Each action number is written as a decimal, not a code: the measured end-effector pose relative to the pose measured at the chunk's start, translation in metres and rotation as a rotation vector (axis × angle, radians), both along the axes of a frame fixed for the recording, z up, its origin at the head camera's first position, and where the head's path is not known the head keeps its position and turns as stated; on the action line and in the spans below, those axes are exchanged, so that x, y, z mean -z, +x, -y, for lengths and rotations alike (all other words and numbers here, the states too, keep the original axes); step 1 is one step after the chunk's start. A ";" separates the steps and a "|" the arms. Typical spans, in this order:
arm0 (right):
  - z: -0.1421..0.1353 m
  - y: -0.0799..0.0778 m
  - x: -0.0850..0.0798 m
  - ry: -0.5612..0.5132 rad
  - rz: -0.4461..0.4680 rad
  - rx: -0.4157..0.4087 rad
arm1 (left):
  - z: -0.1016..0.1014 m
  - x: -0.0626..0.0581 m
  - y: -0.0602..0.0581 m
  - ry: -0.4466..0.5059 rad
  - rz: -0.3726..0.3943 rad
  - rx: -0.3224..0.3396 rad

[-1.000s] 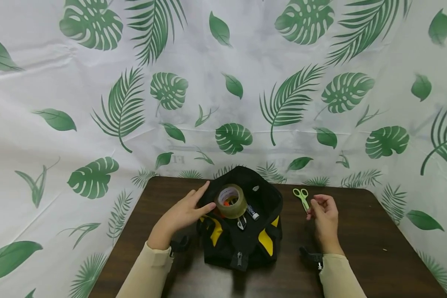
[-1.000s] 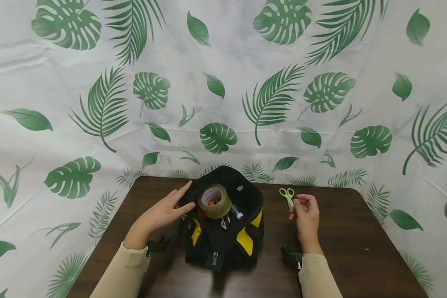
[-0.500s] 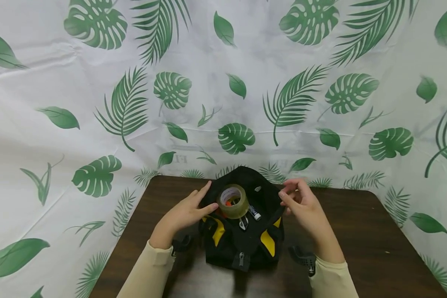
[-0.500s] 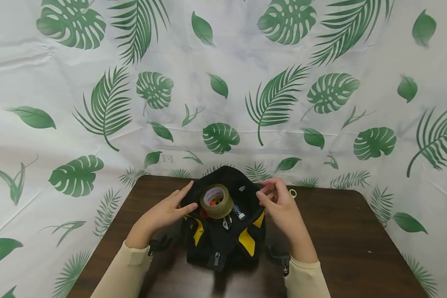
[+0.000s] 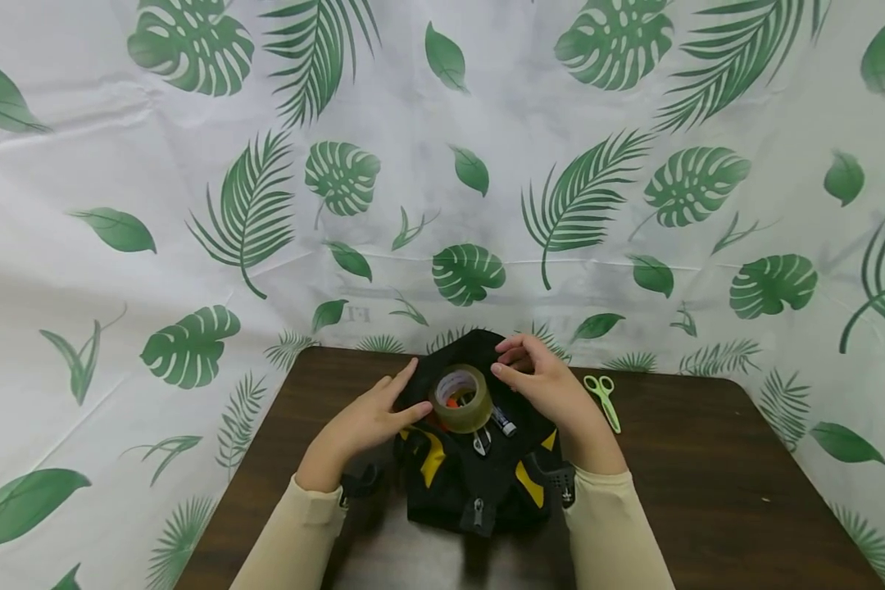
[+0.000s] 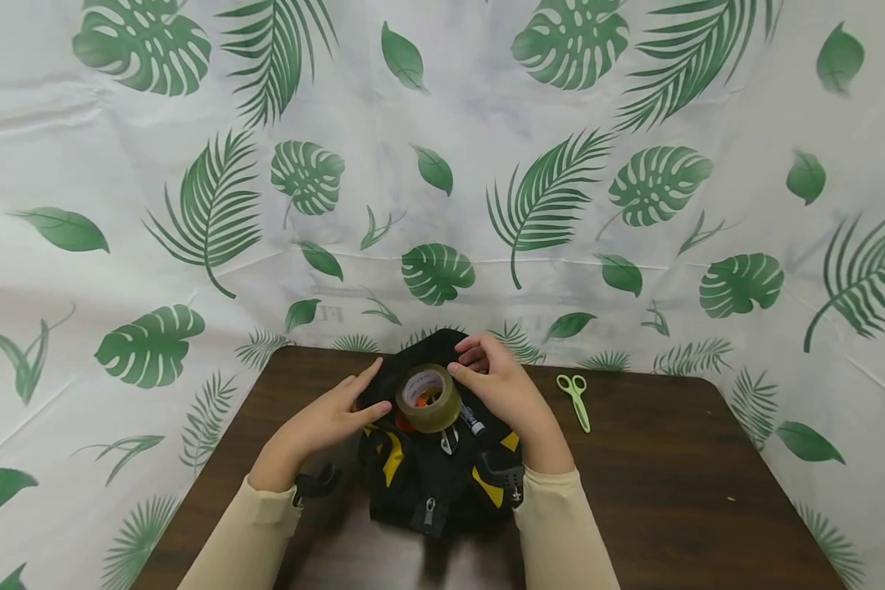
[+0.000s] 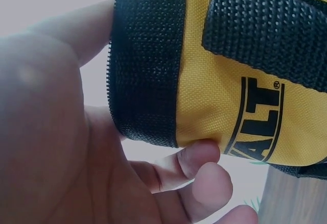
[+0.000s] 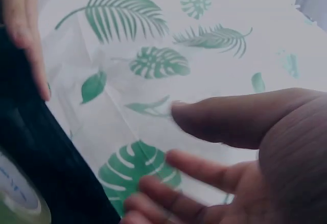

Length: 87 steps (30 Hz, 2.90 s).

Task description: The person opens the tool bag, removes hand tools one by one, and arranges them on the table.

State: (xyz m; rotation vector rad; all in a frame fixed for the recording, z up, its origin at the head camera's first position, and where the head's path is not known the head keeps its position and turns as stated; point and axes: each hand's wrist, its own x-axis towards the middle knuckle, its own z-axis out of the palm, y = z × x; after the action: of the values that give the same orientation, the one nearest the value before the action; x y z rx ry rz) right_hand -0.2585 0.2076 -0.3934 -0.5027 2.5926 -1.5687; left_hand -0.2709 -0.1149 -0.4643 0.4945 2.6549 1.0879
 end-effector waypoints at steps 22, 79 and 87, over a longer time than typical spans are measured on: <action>0.045 -0.070 0.028 0.122 0.320 0.046 | 0.001 0.000 -0.003 -0.002 0.003 -0.005; 0.044 -0.046 0.036 0.356 0.109 0.197 | 0.000 0.000 -0.001 0.013 0.013 -0.005; 0.036 -0.024 0.006 0.331 0.114 0.230 | -0.001 -0.001 -0.001 0.000 0.022 -0.002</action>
State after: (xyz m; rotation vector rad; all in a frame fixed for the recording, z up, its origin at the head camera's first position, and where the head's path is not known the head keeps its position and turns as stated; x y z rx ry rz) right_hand -0.2827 0.1719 -0.3998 -0.0891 2.8178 -1.1385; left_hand -0.2722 -0.1139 -0.4637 0.4776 2.6370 1.0870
